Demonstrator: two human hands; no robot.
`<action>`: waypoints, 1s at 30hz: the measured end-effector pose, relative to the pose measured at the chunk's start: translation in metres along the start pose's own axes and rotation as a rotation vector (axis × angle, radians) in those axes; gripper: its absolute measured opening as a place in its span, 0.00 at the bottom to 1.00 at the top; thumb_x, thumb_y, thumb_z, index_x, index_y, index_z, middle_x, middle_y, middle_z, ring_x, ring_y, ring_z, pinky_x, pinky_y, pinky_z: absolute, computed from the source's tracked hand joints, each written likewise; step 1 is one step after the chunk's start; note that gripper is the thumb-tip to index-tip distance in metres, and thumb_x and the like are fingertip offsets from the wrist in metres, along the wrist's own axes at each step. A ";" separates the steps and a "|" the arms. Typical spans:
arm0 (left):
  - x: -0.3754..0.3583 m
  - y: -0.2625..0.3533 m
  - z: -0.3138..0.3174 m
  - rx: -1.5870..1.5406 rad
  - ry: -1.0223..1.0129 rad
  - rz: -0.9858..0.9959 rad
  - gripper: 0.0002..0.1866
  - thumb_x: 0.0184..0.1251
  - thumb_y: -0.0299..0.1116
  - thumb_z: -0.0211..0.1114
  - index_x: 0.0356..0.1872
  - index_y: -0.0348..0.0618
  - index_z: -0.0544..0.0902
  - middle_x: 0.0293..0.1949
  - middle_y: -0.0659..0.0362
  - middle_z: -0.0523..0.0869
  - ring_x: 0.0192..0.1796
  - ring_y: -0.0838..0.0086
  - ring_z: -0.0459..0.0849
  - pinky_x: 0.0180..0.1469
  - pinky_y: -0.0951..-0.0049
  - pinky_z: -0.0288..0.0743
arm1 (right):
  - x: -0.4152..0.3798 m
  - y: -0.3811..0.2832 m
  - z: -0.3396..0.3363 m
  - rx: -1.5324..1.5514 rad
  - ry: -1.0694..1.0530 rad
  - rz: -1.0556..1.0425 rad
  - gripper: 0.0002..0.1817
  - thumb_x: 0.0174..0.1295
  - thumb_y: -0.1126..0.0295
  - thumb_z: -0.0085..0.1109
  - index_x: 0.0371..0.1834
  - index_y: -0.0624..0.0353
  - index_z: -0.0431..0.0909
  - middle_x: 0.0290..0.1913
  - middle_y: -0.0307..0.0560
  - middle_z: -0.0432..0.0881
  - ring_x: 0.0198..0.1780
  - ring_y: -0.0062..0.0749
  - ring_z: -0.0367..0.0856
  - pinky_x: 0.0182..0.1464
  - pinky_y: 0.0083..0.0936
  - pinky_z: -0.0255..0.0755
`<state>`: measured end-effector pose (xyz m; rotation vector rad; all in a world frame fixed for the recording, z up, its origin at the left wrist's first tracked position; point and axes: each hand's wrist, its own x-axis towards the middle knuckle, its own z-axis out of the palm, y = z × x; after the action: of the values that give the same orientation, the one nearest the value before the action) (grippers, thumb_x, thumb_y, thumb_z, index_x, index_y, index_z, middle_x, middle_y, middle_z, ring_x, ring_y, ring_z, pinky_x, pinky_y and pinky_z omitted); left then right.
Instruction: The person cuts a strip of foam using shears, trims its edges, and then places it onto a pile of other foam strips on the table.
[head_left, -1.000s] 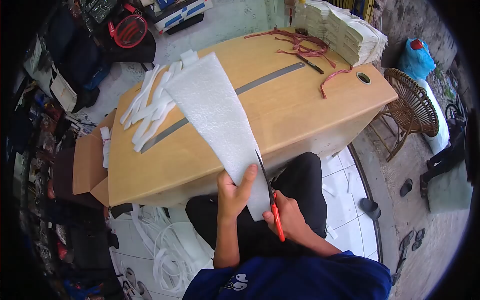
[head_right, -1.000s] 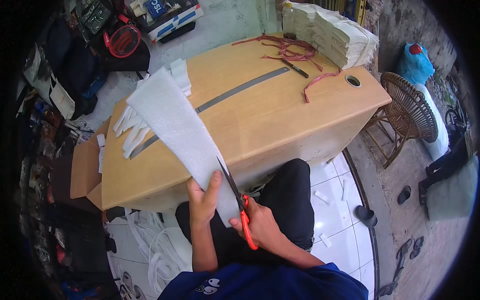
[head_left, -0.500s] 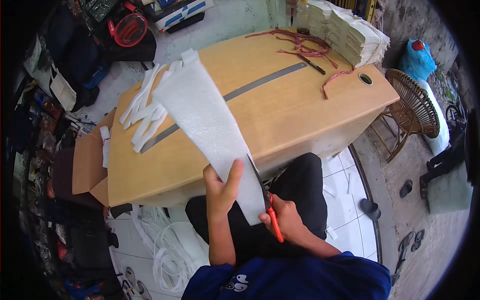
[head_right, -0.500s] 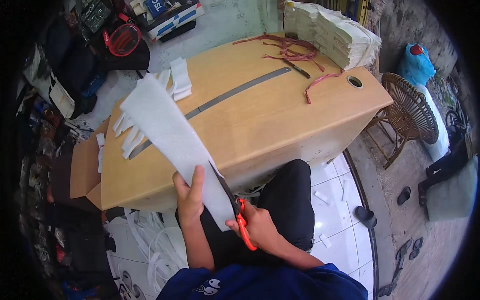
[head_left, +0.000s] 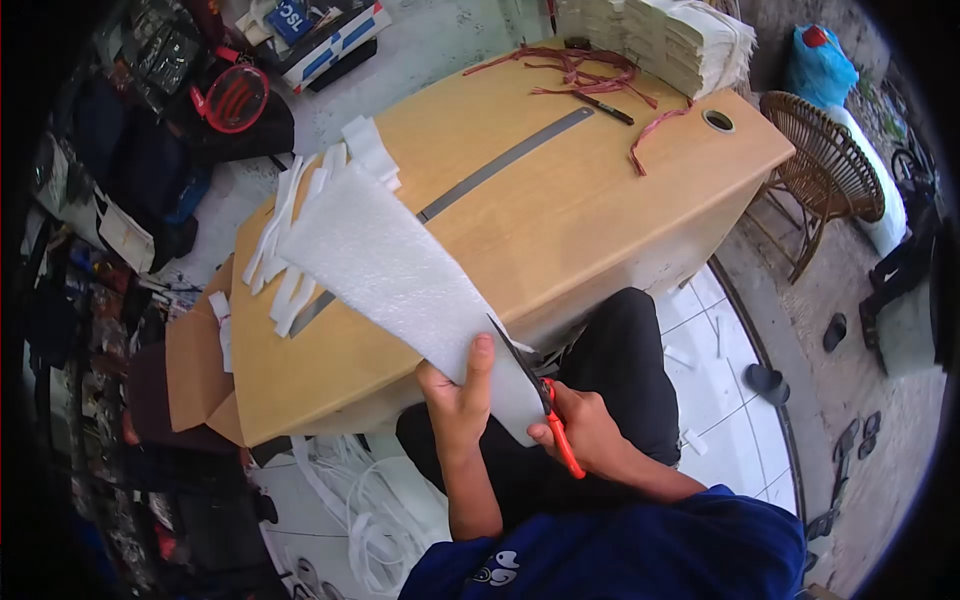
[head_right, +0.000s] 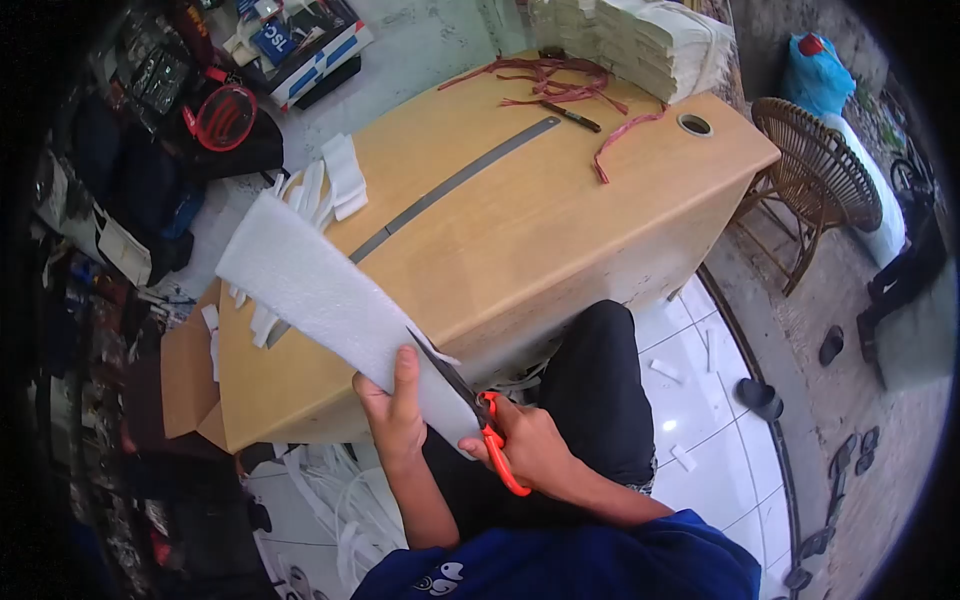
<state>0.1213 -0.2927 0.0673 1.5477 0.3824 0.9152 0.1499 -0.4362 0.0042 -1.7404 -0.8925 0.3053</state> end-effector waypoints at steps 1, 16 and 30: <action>0.000 0.000 -0.001 0.008 -0.012 0.001 0.14 0.65 0.35 0.64 0.22 0.38 0.76 0.20 0.68 0.75 0.24 0.85 0.68 0.27 0.79 0.62 | -0.001 0.001 0.000 -0.034 -0.002 -0.006 0.33 0.54 0.46 0.63 0.42 0.71 0.71 0.20 0.57 0.76 0.24 0.53 0.79 0.27 0.37 0.73; -0.001 -0.013 -0.008 -0.093 -0.017 0.020 0.09 0.67 0.33 0.62 0.40 0.38 0.78 0.36 0.63 0.80 0.37 0.82 0.76 0.40 0.78 0.71 | -0.001 -0.003 -0.009 -0.068 -0.018 0.013 0.38 0.49 0.38 0.63 0.43 0.67 0.72 0.23 0.55 0.77 0.26 0.53 0.80 0.29 0.39 0.74; 0.002 -0.002 -0.012 -0.084 -0.012 -0.001 0.10 0.67 0.33 0.62 0.42 0.38 0.77 0.38 0.62 0.79 0.40 0.81 0.76 0.45 0.77 0.70 | -0.001 -0.002 -0.017 -0.114 0.016 -0.072 0.36 0.50 0.40 0.64 0.39 0.69 0.74 0.18 0.53 0.76 0.21 0.49 0.80 0.24 0.35 0.74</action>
<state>0.1143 -0.2821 0.0651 1.4756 0.3324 0.9092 0.1587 -0.4490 0.0116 -1.8084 -0.9746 0.1966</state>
